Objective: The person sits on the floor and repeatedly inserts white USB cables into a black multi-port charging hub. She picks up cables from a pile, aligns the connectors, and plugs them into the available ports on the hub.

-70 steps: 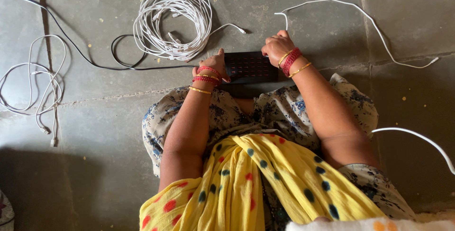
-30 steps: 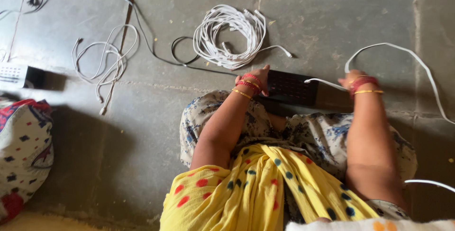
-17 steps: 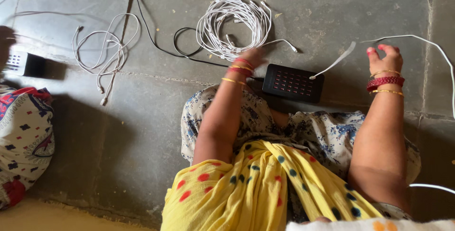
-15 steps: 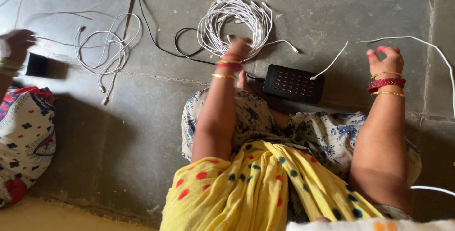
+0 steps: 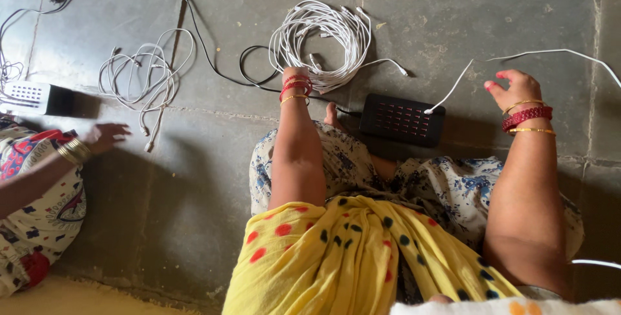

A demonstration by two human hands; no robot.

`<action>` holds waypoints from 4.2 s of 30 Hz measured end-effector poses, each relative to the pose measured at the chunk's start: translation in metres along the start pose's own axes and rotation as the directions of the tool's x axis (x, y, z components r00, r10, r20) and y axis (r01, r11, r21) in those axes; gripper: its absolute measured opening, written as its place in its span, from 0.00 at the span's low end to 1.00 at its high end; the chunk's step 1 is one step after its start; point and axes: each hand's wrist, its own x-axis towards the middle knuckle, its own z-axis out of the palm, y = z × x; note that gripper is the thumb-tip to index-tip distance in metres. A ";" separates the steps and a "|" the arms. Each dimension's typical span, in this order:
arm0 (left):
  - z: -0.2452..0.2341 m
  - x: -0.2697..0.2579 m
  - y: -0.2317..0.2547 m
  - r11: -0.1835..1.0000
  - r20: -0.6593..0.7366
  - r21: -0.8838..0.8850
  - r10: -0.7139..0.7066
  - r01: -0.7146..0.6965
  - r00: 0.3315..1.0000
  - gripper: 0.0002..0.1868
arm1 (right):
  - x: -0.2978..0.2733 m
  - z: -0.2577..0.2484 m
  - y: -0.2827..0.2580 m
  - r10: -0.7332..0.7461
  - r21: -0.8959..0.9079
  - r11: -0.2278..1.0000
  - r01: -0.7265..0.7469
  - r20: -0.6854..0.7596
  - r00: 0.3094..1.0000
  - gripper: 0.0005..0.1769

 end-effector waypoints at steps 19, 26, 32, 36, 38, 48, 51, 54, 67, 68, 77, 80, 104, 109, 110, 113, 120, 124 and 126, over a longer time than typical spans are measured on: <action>-0.058 -0.071 0.051 0.318 -0.306 -0.824 0.446 -0.469 0.841 0.18 | -0.002 -0.010 -0.050 0.051 0.010 0.999 -0.051 0.055 0.997 0.25; -0.082 -0.177 0.053 0.129 -0.089 -0.947 0.774 -0.294 0.627 0.17 | -0.031 -0.041 -0.137 -0.191 0.295 0.932 0.212 -0.100 0.976 0.18; -0.065 -0.234 0.046 0.335 0.104 -0.833 0.876 -0.440 0.471 0.15 | -0.056 -0.063 -0.214 -0.299 0.568 0.765 0.304 -0.104 0.948 0.19; -0.060 -0.253 0.054 0.351 0.274 -0.752 0.936 -0.557 0.219 0.19 | -0.072 -0.068 -0.256 -0.246 0.815 0.557 0.156 -0.017 0.969 0.35; -0.055 -0.267 0.056 0.248 0.252 -0.630 0.962 -0.736 0.108 0.20 | -0.073 -0.067 -0.259 -0.244 0.757 0.639 0.137 0.031 0.969 0.34; 0.023 -0.324 0.049 0.110 0.287 -0.193 0.957 -0.975 0.051 0.16 | -0.050 -0.041 -0.183 -0.081 0.257 0.966 0.027 0.200 0.976 0.17; 0.034 -0.318 0.046 0.090 0.256 -0.151 0.965 -0.984 0.049 0.13 | -0.045 -0.028 -0.169 -0.080 0.227 0.974 0.029 0.219 0.972 0.20; 0.040 -0.311 0.043 0.115 0.286 -0.110 0.955 -0.987 0.079 0.14 | -0.043 -0.019 -0.162 -0.088 0.199 0.979 0.040 0.236 0.968 0.22; 0.049 -0.311 0.041 0.129 0.252 -0.130 0.963 -0.983 0.093 0.15 | -0.044 -0.028 -0.173 -0.229 0.300 0.930 0.211 0.026 0.973 0.23; 0.047 -0.312 0.043 0.131 0.232 -0.145 0.968 -0.981 0.095 0.15 | -0.043 -0.028 -0.175 -0.249 0.337 0.911 0.239 -0.015 0.968 0.21; -0.022 -0.340 0.071 0.272 -0.009 0.032 0.962 -0.962 0.272 0.16 | -0.057 -0.057 -0.206 -0.010 0.602 0.716 -0.352 0.513 0.858 0.27; -0.037 -0.361 0.075 0.141 -0.297 0.036 0.947 -0.989 0.124 0.25 | -0.062 -0.062 -0.213 -0.052 0.777 0.524 -0.348 0.437 0.898 0.26; 0.065 -0.267 0.043 0.046 0.378 -0.392 0.919 -0.919 -0.116 0.30 | -0.060 -0.110 -0.204 -0.030 0.989 -0.061 -0.138 0.136 0.990 0.11; 0.081 -0.242 0.041 0.128 0.402 -0.242 0.915 -0.962 0.021 0.07 | -0.040 -0.118 -0.155 0.049 0.942 -0.324 -0.083 0.105 0.993 0.10; 0.079 -0.236 0.044 0.210 0.374 -0.261 0.922 -0.942 0.101 0.08 | -0.032 -0.122 -0.130 0.125 0.877 -0.474 -0.079 0.156 0.980 0.13; 0.063 -0.224 0.053 0.298 0.255 -0.284 0.940 -0.911 0.228 0.12 | -0.025 -0.137 -0.043 0.151 0.802 -0.595 0.056 0.043 0.988 0.13; 0.041 -0.188 0.049 0.324 0.201 -0.280 0.940 -0.904 0.275 0.11 | -0.043 -0.180 0.082 0.446 0.762 -0.193 0.619 -0.493 0.747 0.28; 0.055 -0.182 0.046 0.400 0.290 -0.203 0.896 -0.894 0.336 0.10 | -0.048 -0.180 0.069 0.369 0.718 0.153 0.679 -0.679 0.635 0.36; 0.058 -0.179 0.037 0.426 0.341 -0.156 0.870 -0.891 0.356 0.11 | -0.041 -0.177 0.071 0.358 0.727 0.302 0.617 -0.686 0.633 0.38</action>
